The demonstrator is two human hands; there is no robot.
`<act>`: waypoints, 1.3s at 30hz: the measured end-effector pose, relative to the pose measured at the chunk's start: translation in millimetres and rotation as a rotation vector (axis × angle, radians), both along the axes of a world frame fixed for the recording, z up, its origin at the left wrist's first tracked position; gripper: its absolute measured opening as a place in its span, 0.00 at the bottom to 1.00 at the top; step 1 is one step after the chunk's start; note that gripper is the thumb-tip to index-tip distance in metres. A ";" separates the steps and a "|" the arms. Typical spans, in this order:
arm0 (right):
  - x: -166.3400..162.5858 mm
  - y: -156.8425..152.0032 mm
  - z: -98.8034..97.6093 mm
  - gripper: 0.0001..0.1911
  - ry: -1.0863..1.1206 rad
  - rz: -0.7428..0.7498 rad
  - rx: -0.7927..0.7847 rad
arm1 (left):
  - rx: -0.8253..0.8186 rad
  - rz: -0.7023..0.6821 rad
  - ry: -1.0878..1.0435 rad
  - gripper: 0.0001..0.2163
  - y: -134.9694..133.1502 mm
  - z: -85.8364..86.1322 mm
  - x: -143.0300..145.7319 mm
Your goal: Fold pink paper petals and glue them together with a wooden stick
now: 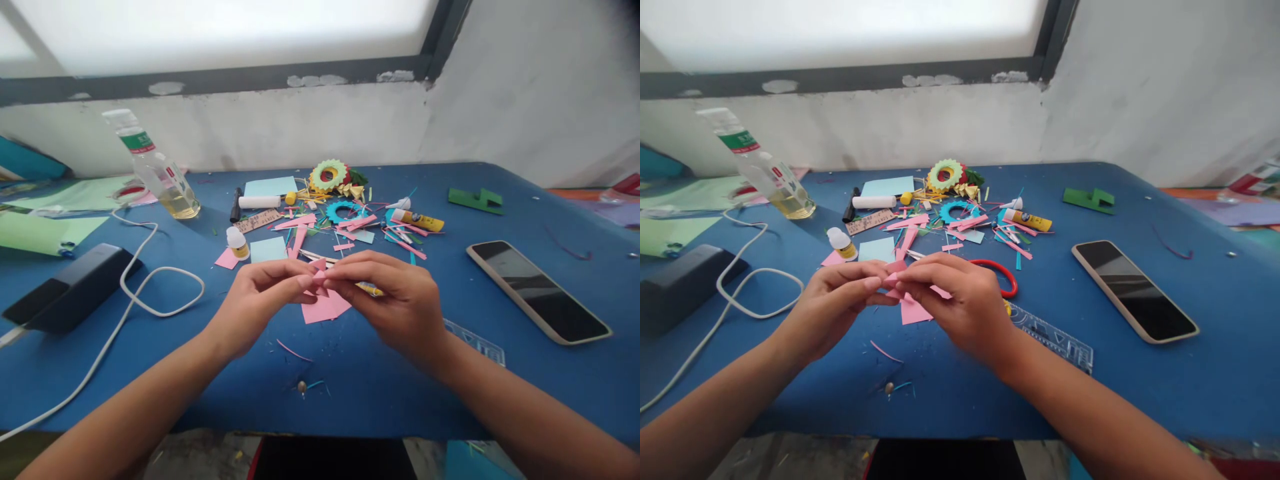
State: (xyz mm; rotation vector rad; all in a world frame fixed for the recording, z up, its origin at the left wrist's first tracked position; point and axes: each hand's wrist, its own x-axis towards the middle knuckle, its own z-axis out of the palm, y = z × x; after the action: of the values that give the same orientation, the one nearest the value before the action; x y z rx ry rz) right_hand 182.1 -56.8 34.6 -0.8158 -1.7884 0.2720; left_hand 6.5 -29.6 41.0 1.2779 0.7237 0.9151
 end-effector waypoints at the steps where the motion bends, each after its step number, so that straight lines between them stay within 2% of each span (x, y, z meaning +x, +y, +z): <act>1: 0.3 -0.3 -0.1 0.07 -0.013 -0.007 0.010 | -0.014 -0.013 -0.010 0.03 0.2 0.0 0.0; 13: 0.4 -1.2 -4.2 0.08 -0.177 -0.016 0.165 | -0.080 -0.021 0.051 0.03 -0.1 2.7 1.6; 19: 0.8 -1.0 -1.5 0.07 -0.099 -0.024 0.065 | 0.020 -0.065 0.056 0.06 0.7 2.8 -0.1; 23: 2.5 -0.6 0.6 0.06 -0.061 -0.044 0.014 | -0.013 -0.072 0.030 0.06 1.1 2.6 -0.4; 29: 5.4 -0.5 2.1 0.06 -0.074 -0.022 0.011 | -0.104 -0.089 -0.015 0.06 1.3 4.4 0.3; 32: 4.6 -0.5 2.7 0.06 -0.111 -0.026 0.055 | -0.105 -0.083 0.019 0.02 0.8 4.7 0.6; 35: 3.3 -0.6 2.7 0.06 -0.157 -0.022 0.105 | -0.105 -0.106 0.078 0.05 0.9 3.9 1.3; 39: 2.6 -0.9 2.5 0.06 -0.144 -0.010 0.064 | -0.091 -0.088 0.076 0.06 1.7 3.3 2.4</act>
State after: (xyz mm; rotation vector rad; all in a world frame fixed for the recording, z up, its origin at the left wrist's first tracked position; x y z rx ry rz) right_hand 184.7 -57.8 37.1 -0.8152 -1.9171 0.1516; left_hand 8.9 -28.0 44.3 1.2590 0.7538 0.7573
